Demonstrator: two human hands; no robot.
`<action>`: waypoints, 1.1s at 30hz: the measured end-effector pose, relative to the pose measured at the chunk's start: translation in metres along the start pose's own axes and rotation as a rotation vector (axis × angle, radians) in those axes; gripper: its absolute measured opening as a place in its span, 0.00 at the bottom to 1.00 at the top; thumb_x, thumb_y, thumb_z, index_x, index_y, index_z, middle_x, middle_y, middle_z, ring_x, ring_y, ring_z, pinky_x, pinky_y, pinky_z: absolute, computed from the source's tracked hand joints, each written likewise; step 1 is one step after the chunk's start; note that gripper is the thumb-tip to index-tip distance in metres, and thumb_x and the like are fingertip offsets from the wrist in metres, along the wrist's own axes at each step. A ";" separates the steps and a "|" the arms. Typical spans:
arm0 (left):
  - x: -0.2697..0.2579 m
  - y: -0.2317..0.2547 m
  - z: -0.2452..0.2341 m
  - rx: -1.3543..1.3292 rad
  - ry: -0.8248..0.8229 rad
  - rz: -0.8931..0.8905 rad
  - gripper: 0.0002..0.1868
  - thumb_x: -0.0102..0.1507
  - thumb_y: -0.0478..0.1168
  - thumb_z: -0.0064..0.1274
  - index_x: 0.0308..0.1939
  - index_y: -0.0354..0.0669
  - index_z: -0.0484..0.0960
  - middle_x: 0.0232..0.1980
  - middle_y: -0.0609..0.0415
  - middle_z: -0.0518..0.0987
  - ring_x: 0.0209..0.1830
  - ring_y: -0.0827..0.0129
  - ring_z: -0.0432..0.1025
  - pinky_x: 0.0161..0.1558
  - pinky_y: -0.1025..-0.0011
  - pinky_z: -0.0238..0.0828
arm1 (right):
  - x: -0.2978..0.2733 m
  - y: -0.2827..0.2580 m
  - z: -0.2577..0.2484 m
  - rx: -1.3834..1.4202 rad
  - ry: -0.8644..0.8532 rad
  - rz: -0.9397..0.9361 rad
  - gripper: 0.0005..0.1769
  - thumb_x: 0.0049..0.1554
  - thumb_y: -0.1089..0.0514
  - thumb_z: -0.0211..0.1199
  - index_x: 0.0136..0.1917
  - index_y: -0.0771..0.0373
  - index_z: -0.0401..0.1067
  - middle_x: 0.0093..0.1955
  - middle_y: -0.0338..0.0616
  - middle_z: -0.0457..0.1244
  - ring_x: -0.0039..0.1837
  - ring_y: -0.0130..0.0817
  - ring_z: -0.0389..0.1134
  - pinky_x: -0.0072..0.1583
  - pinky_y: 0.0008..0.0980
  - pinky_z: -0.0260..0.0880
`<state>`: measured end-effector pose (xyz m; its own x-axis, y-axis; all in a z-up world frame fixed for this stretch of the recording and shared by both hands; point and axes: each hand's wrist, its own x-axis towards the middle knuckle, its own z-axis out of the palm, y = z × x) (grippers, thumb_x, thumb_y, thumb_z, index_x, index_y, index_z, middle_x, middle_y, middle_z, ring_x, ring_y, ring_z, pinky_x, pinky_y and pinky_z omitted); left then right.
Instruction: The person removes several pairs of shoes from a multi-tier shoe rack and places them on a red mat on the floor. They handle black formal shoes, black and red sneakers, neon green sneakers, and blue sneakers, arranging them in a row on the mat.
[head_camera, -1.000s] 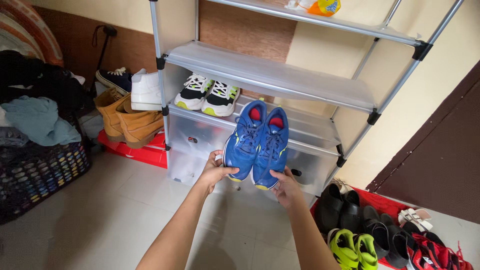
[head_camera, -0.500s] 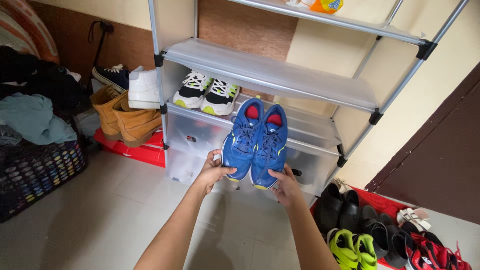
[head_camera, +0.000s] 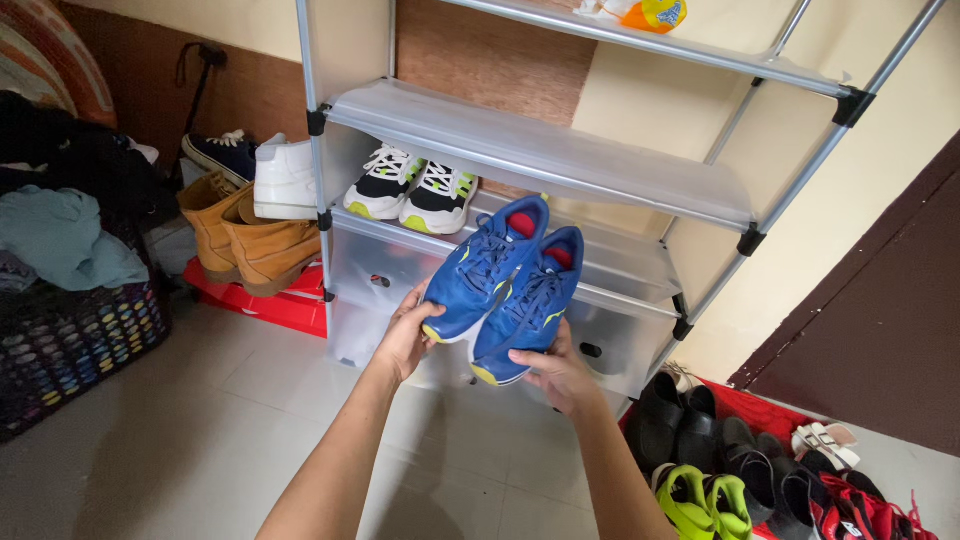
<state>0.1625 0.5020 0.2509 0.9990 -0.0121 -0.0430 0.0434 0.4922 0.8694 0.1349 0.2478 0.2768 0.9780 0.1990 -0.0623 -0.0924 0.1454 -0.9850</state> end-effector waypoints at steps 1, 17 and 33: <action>-0.002 0.002 0.003 -0.014 -0.005 -0.001 0.39 0.53 0.41 0.55 0.71 0.65 0.71 0.54 0.65 0.80 0.47 0.78 0.73 0.45 0.73 0.65 | -0.001 -0.001 0.001 0.023 0.005 0.014 0.60 0.42 0.64 0.73 0.78 0.39 0.43 0.73 0.35 0.58 0.73 0.39 0.61 0.67 0.57 0.62; 0.000 0.017 -0.015 -0.427 -0.189 -0.116 0.35 0.55 0.52 0.46 0.63 0.38 0.76 0.60 0.40 0.79 0.56 0.49 0.77 0.63 0.50 0.70 | 0.003 0.006 -0.006 0.190 -0.285 -0.015 0.45 0.55 0.64 0.64 0.77 0.45 0.43 0.67 0.46 0.60 0.66 0.43 0.66 0.64 0.48 0.68; 0.018 0.021 0.000 -0.744 -0.177 0.203 0.45 0.59 0.72 0.43 0.69 0.44 0.74 0.64 0.44 0.77 0.63 0.48 0.72 0.67 0.46 0.65 | 0.002 0.005 0.047 0.621 -0.458 -0.059 0.26 0.64 0.53 0.52 0.73 0.62 0.57 0.73 0.52 0.59 0.72 0.55 0.63 0.70 0.58 0.64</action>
<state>0.1815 0.5116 0.2685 0.9762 0.0330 0.2141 -0.0962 0.9515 0.2921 0.1280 0.2942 0.2792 0.8220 0.5356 0.1937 -0.2626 0.6581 -0.7056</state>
